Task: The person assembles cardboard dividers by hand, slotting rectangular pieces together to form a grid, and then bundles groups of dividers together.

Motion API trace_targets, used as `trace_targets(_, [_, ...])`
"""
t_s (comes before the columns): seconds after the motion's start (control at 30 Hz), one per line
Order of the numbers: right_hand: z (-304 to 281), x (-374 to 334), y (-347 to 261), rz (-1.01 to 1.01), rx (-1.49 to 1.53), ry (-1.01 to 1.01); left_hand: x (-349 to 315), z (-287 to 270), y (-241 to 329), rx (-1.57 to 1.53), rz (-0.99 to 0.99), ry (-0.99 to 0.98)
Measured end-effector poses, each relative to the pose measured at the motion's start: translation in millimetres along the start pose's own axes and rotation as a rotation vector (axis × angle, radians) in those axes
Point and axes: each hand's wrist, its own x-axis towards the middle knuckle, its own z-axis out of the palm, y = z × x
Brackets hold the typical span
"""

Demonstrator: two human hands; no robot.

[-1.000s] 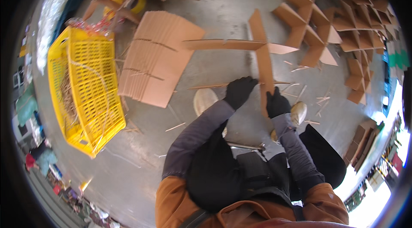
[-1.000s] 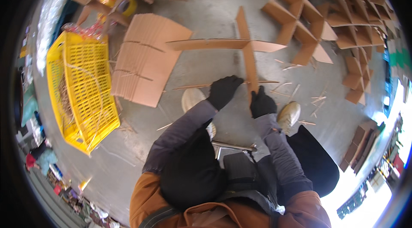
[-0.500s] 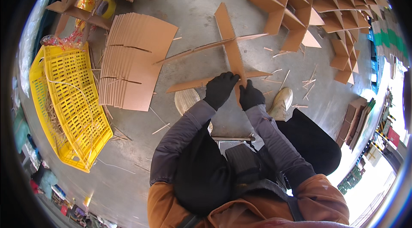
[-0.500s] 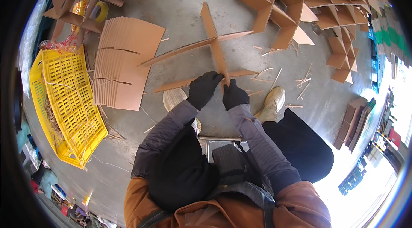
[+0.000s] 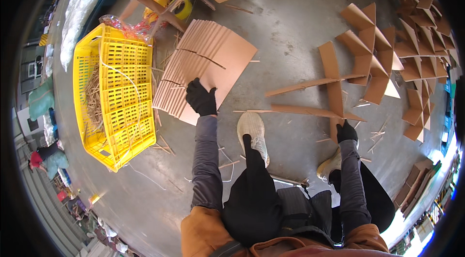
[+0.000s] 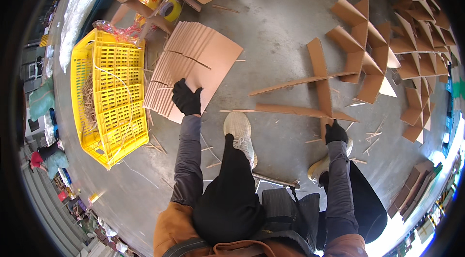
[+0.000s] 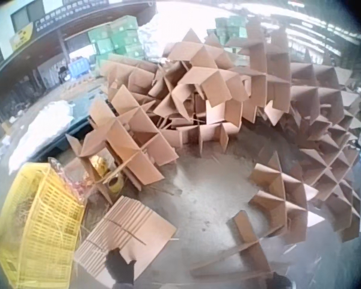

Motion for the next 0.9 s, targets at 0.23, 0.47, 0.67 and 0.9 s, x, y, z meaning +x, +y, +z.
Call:
trace_targets(0.23, [-70, -61, -59, -0.036, 0.265, 0.103, 5, -69, -11, -0.654, 0.157, 0.198])
trace_targets(0.47, [-134, -50, -174, -0.580, 1.271, 0.160, -50, -140, 145, -1.641, -0.019, -0.667])
trace_targets(0.67, [-108, -33, -133, -0.450, 0.657, 0.250, -101, -66, 175, -0.546, 0.730, -0.217])
trace_targets(0.9, [-101, -37, -157, -0.438, 0.337, 0.153, -100, -62, 168, -0.505, 0.764, -0.266])
